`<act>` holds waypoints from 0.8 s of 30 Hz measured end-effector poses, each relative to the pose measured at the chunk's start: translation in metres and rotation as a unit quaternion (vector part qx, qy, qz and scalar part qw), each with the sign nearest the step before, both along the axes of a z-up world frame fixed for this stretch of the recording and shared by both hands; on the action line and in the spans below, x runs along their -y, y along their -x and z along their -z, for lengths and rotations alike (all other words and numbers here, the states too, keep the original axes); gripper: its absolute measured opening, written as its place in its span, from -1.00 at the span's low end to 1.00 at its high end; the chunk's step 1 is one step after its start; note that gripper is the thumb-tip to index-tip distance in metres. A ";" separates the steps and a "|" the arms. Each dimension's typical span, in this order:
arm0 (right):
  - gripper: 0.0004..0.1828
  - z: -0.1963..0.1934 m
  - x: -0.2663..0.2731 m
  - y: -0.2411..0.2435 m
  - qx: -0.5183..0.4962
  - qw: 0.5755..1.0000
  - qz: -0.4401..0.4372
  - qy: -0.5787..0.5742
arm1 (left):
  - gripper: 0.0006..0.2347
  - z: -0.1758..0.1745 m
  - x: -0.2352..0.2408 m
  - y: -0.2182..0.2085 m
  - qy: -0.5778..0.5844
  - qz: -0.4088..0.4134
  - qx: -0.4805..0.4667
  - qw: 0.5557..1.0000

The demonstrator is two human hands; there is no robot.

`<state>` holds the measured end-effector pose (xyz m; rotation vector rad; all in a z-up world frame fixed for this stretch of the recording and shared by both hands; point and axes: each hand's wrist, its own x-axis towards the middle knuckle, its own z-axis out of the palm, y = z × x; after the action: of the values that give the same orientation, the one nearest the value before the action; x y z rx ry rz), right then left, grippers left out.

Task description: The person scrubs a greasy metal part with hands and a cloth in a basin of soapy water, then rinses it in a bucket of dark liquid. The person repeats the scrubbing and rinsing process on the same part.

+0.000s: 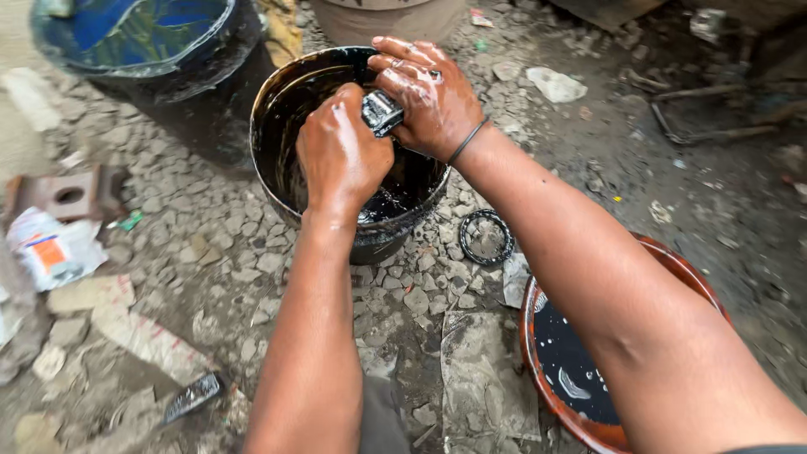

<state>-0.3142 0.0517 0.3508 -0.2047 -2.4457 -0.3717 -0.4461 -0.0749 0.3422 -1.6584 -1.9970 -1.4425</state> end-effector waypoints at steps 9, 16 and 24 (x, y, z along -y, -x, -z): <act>-0.55 0.030 -0.008 0.039 -0.121 0.973 0.037 0.192 | -0.87 0.008 0.008 0.042 -0.070 0.038 0.154 0.985; -0.74 0.075 0.013 0.055 -0.237 0.823 0.106 0.506 | -0.87 0.027 -0.008 0.054 -0.106 0.081 0.241 0.961; -0.75 0.112 0.009 0.088 -0.394 0.633 0.054 0.664 | -0.79 0.030 -0.019 0.059 -0.204 0.175 0.322 0.908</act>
<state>-0.4025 0.0423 0.2386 -0.8921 -1.3280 1.3054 -0.5053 -0.0558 0.3127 -1.5164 -1.4871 -2.6041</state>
